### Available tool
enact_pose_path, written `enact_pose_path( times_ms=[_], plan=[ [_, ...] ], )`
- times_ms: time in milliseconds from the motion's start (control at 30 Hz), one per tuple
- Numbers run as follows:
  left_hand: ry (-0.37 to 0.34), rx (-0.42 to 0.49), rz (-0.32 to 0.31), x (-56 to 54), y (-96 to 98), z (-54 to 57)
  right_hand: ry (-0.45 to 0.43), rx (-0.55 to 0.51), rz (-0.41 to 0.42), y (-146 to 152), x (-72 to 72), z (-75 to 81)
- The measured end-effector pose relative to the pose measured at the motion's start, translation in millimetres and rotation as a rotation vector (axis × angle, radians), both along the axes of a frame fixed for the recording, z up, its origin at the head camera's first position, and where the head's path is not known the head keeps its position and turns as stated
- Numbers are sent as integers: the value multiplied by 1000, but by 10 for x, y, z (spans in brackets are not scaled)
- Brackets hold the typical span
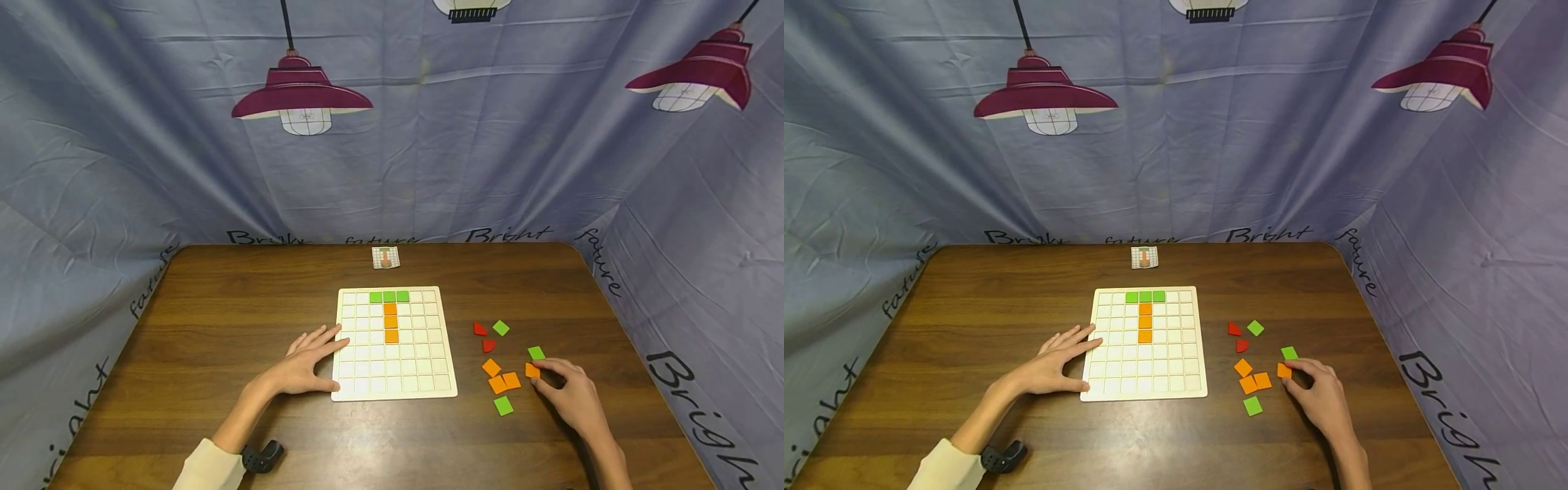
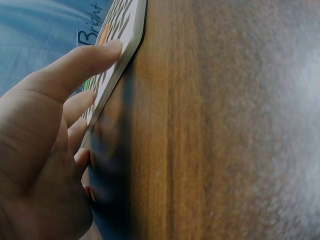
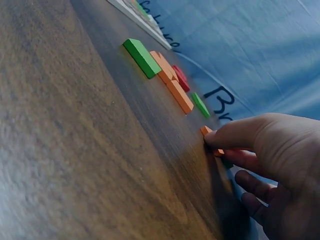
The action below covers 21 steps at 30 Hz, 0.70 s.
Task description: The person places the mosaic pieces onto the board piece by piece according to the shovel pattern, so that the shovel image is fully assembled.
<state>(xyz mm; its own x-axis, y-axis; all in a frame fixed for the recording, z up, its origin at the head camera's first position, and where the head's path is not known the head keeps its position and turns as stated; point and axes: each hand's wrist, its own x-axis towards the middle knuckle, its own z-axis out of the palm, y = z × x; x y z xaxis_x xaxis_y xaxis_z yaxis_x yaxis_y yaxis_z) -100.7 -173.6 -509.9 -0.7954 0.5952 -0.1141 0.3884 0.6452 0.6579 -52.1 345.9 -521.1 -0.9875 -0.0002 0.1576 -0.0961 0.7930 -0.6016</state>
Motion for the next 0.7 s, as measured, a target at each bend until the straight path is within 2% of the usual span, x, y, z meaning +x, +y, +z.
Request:
enact_pose_path(
  times_ms=[200, 400, 700],
  plan=[
    [-1, 5, 2, -5, 1, -3, 12, 21, 9, -22, -14, 6],
    [5, -6, 2, -11, 7, -1, 100, 50, 17, -98, -42, 21],
    [8, -9, 4, -7, -5, 5, 136, -2, 97, -428, -206, 173]
  ],
)
